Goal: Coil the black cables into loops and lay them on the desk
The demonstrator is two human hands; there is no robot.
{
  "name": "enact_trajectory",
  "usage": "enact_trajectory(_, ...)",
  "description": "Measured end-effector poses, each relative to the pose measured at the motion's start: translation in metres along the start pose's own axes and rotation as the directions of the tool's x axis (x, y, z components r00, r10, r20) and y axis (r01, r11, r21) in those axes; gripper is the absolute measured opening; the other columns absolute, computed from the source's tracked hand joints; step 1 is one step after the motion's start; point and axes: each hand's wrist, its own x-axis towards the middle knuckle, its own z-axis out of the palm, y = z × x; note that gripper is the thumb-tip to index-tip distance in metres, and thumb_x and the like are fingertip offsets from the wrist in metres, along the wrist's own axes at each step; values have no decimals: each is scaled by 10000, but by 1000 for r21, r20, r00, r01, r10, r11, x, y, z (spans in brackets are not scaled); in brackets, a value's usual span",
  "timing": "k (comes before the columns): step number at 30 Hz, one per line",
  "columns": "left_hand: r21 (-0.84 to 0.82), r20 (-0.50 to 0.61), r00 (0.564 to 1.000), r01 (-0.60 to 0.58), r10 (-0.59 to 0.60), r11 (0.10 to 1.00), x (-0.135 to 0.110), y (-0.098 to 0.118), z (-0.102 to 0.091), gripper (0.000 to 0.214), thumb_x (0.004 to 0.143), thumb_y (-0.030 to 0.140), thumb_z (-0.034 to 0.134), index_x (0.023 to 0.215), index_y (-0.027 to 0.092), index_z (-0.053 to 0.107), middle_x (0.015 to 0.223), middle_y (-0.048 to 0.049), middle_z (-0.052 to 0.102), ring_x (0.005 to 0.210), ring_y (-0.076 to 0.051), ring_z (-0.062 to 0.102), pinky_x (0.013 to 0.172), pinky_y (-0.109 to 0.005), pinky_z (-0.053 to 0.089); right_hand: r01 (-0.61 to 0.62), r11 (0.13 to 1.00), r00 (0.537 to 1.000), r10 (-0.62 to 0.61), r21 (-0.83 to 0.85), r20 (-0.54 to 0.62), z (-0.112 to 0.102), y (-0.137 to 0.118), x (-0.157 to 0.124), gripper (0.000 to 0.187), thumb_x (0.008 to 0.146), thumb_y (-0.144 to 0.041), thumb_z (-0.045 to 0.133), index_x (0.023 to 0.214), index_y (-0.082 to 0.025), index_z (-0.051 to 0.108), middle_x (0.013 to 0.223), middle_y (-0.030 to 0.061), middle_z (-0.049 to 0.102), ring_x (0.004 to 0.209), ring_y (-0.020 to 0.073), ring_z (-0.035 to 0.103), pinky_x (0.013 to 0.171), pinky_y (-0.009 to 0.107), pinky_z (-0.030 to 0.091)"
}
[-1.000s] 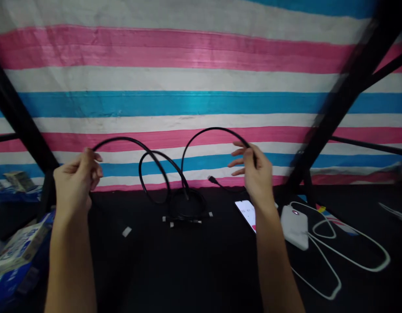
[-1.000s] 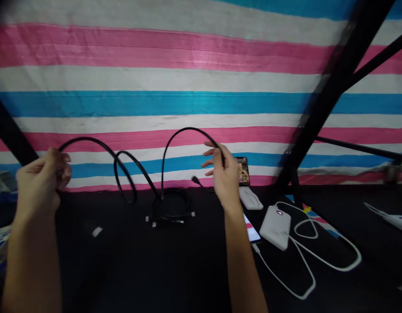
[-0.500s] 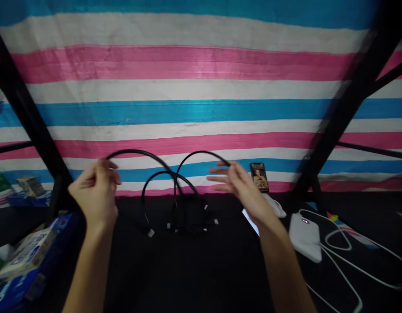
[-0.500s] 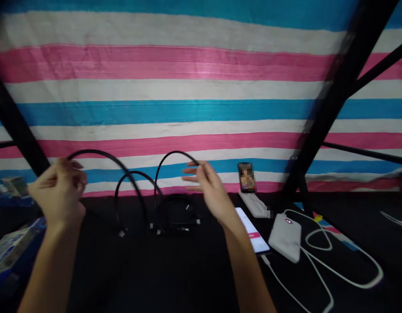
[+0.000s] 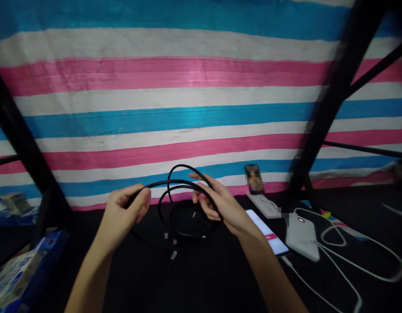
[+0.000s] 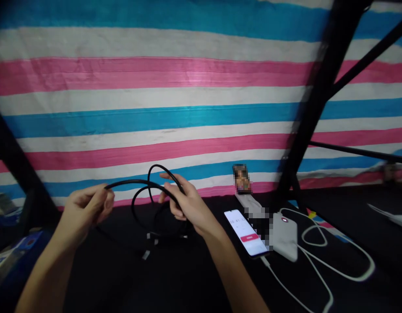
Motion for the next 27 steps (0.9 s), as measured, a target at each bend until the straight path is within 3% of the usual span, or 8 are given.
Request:
enact_trajectory(8,147,281,960,-33,-10,989,-6,10,6,395,757,511,539,540,183,573,434,34,350,377,-59,277,350,-188,188,17,993,999,-23,-118,-45,0,5,8,314,899,-415,474,1122,-210,558,606,-6,576,429,58,505,308,129,234)
enact_trajectory(12,162,192,981,-19,-12,987,-1,4,-1,357,746,508,554,591,192,615,443,27,365,386,-67,284,357,-203,169,97,972,994,-106,-214,-27,-8,1,7,360,921,-467,397,1151,-227,536,619,-7,629,330,44,462,324,146,346)
enact_trajectory(15,134,78,997,6,-17,991,5,-6,-1,346,722,514,588,601,192,625,455,17,387,408,-75,303,373,-213,183,161,929,971,-209,-334,-114,-22,-5,8,370,919,-472,396,1155,-230,547,655,-3,639,418,75,572,389,161,427)
enact_trajectory(17,82,14,999,38,-40,996,8,-13,3,357,715,528,596,616,187,629,449,21,370,409,-75,294,377,-216,187,198,868,925,-319,-456,-207,-36,-8,9,376,917,-464,401,1151,-215,559,665,-1,642,441,76,588,413,164,444)
enact_trajectory(19,9,-51,997,65,-65,998,13,-19,9,361,726,530,591,652,180,636,430,38,319,398,-67,264,374,-211,182,217,786,835,-457,-579,-307,-49,-12,10,370,913,-449,417,1130,-198,580,682,0,643,441,73,585,424,173,456)
enact_trajectory(21,-67,-152,986,56,-65,996,19,-24,11,343,742,505,595,684,169,637,422,54,280,389,-56,239,370,-201,178,226,713,697,-594,-664,-402,-61,-18,11,350,905,-429,442,1104,-187,600,700,-3,639,434,71,578,411,179,456)
enact_trajectory(24,-161,-319,946,2,-54,987,30,-33,2,318,747,469,614,694,156,618,418,71,258,371,-39,206,355,-184,157,322,640,387,-762,-698,-520,-73,-28,6,295,896,-381,473,998,-156,635,627,-28,594,367,55,512,345,177,407)
enact_trajectory(27,-234,-393,916,-14,-82,972,40,-44,-18,331,733,482,625,693,155,589,417,88,222,355,-31,172,336,-176,120,490,547,68,-800,-678,-596,-81,-42,-5,263,891,-356,473,919,-154,639,486,-84,448,300,33,364,277,169,311)
